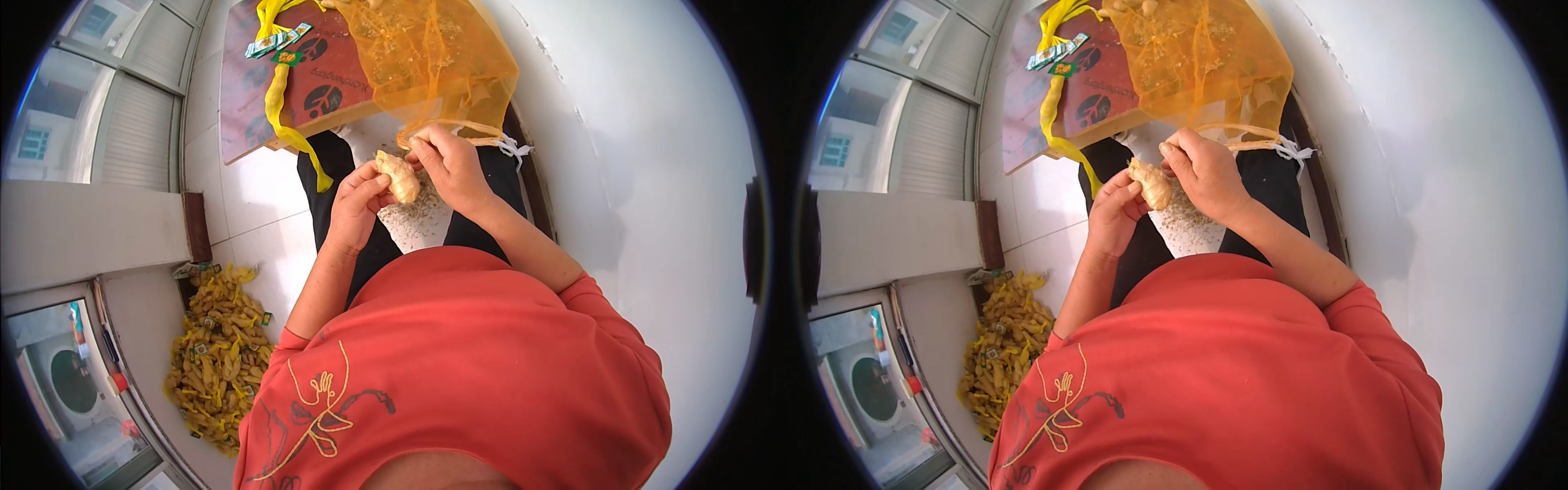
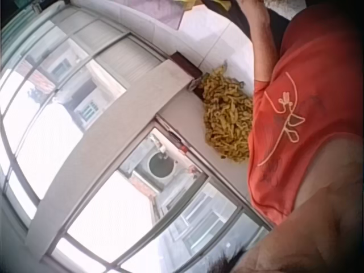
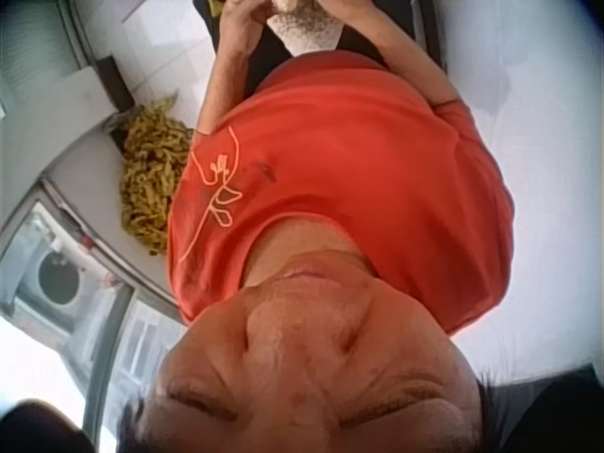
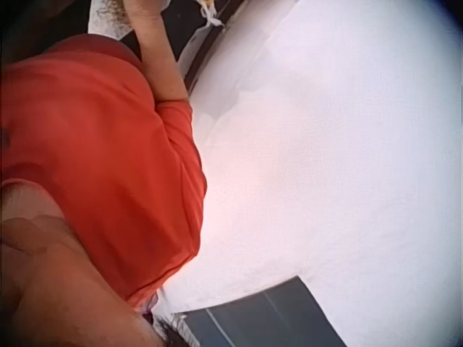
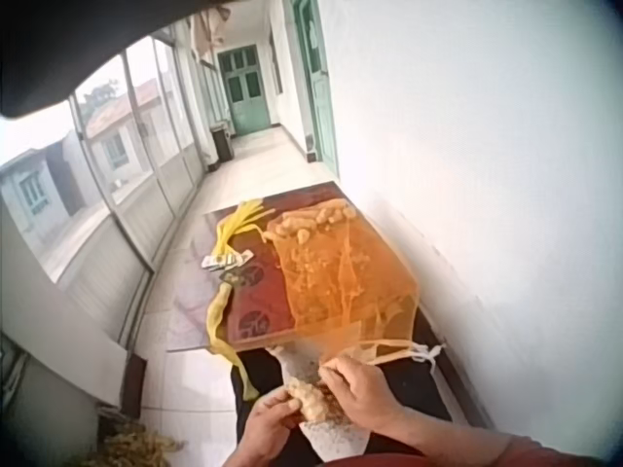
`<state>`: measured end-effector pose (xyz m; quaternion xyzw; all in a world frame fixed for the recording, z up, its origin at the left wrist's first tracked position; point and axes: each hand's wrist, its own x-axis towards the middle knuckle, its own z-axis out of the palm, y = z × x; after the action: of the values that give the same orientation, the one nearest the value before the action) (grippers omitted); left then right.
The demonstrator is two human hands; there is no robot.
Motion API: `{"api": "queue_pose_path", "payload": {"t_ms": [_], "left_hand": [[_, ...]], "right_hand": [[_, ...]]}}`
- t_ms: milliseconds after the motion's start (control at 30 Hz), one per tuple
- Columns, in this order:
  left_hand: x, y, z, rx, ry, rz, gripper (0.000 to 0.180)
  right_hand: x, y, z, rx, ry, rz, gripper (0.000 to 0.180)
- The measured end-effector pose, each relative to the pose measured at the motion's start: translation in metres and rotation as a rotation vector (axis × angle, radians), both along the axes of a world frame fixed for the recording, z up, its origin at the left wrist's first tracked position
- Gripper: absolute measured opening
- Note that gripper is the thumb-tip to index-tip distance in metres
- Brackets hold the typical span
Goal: The person peels ginger by hand, removing the skin and placing the peels on a white surface. They then tie a yellow ribbon around a small packet and place it on a red box before continuing to peel more ginger.
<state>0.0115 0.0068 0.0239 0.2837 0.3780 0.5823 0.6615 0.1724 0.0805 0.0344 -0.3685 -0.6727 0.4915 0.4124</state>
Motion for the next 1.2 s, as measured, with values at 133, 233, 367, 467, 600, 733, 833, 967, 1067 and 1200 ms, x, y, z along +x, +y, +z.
{"api": "queue_pose_path", "payload": {"t_ms": [133,233,367,467,600,733,833,967,1067,1200], "left_hand": [[-0.003,-0.001,-0.004,0.001,-0.004,-0.012,0.025],[-0.004,0.0,-0.007,0.012,0.109,-0.021,0.025],[-0.001,-0.003,-0.006,0.016,0.127,-0.046,0.025],[0.002,-0.004,-0.002,0.02,0.003,-0.03,0.025],[-0.001,-0.002,-0.007,0.034,-0.042,0.012,0.026],[0.001,-0.003,-0.008,0.056,-0.044,0.019,0.027],[0.002,-0.004,-0.005,0.073,-0.013,0.014,0.029],[0.002,-0.004,-0.002,0.115,0.123,0.007,0.033],[-0.001,-0.005,-0.006,0.141,0.205,-0.011,0.037],[0.003,-0.006,0.001,0.176,0.242,-0.016,0.037]], "right_hand": [[0.001,-0.005,0.01,0.192,-0.004,0.094,0.012],[-0.001,-0.007,0.011,0.247,-0.008,0.137,0.012],[0.0,-0.004,0.009,0.132,-0.118,0.107,0.009],[-0.002,-0.002,0.0,-0.055,0.064,0.058,0.008],[0.001,-0.003,0.004,-0.057,0.078,0.051,0.012],[0.002,-0.008,0.008,0.012,0.092,0.09,0.017],[0.004,-0.008,0.011,0.093,0.056,0.117,0.017],[0.004,-0.008,0.012,0.078,0.052,0.133,0.017],[0.005,-0.006,0.01,0.076,0.011,0.126,0.018],[0.005,-0.005,0.008,0.026,0.073,0.099,0.016]]}}
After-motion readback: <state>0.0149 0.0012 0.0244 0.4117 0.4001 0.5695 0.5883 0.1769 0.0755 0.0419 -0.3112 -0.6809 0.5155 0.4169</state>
